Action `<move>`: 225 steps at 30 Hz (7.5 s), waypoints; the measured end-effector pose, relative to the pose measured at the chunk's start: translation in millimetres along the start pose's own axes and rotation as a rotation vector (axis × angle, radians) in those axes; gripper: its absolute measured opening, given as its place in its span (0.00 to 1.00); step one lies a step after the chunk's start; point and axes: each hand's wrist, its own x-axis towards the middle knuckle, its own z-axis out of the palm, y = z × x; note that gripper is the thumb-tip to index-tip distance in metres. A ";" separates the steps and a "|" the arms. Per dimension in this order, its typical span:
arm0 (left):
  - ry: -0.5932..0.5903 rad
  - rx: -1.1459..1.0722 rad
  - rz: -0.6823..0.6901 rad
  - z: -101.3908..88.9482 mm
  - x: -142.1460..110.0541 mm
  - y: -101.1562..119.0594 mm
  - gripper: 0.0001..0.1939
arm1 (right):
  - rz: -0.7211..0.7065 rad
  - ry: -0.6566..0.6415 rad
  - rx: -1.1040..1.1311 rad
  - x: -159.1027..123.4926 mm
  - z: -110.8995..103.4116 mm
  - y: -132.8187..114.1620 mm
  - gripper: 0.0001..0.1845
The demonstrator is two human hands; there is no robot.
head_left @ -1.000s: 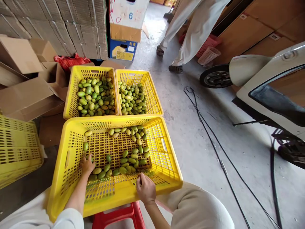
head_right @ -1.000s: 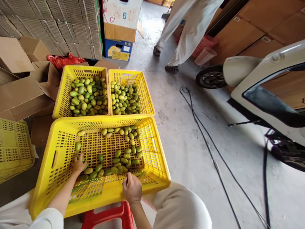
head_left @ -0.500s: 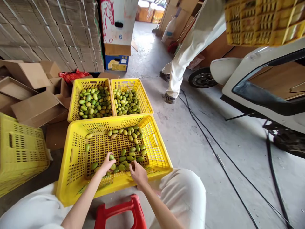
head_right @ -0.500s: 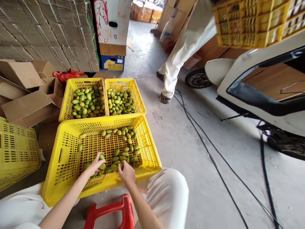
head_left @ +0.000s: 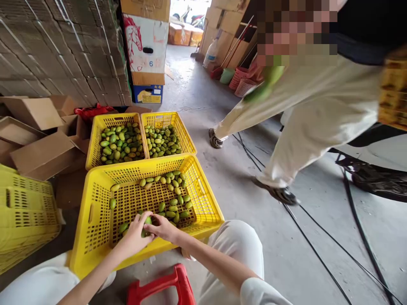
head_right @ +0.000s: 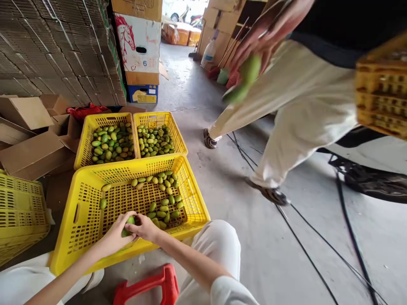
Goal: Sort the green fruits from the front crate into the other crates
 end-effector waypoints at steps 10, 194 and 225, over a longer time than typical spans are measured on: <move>-0.195 -0.022 -0.043 -18.0 6.1 -15.8 0.42 | 0.257 0.009 0.314 -2.4 -8.8 5.5 0.28; 0.075 -1.532 -0.317 -39.9 47.1 24.5 0.10 | 0.077 -0.086 0.990 6.2 -47.7 -49.7 0.09; -0.063 -1.430 -0.111 -46.2 41.6 33.8 0.12 | 0.079 -0.106 0.967 3.7 -47.2 -56.0 0.12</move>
